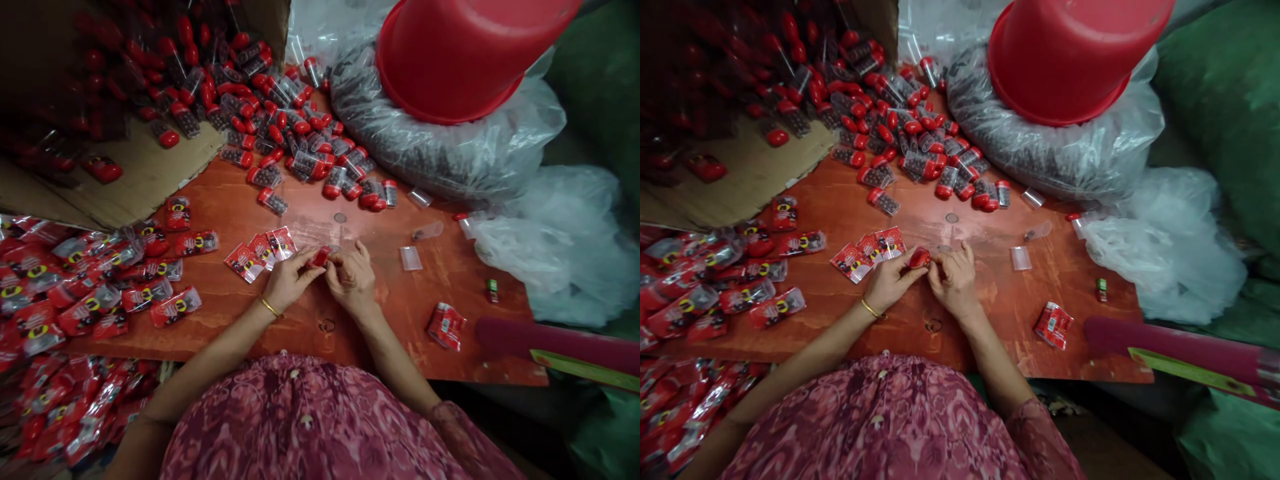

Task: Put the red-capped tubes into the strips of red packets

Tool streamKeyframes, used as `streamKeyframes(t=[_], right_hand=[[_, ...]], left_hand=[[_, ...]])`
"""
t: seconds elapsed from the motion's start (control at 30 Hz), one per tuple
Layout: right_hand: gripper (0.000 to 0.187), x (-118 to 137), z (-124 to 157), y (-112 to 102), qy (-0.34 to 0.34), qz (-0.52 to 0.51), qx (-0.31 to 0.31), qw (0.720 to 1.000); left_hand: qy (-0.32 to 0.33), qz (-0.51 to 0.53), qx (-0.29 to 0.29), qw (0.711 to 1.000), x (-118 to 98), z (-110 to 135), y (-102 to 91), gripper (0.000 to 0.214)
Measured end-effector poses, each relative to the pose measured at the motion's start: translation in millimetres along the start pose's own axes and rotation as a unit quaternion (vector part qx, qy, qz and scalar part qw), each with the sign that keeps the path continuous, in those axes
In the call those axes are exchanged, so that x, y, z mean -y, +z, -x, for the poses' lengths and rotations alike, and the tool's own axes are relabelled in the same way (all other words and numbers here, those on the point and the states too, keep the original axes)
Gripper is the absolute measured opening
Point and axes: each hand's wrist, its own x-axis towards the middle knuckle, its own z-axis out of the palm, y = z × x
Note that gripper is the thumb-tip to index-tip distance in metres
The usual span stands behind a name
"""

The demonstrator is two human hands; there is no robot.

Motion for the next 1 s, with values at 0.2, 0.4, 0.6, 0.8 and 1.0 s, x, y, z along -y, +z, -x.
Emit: streamKeyframes(t=[0.2,0.4,0.6,0.8,1.0], right_hand=[[0.011,-10,11,12,0.003,-0.08,0.028,0.996],[0.01,-14,9,5,0.052,-0.14,0.075,0.986],[0.017,-13,2,-1,0.04,-0.181,0.133,0.974],[0.018,-20,0,-5,0.039,-0.227,0.176,0.957],[0.04,-70,-55,-12,0.022,-0.089,0.092,0.992]], left_hand=[[0.052,-0.101,0.015,0.993,12,-1,3.3,0.03],[0.08,-0.147,0.025,0.986,14,-1,3.3,0.03],[0.086,-0.163,0.035,0.982,18,0,5.0,0.034],[0.096,-0.148,0.032,0.984,17,2,4.1,0.03],[0.058,-0.074,-0.085,0.992,-2,8,-12.2,0.023]])
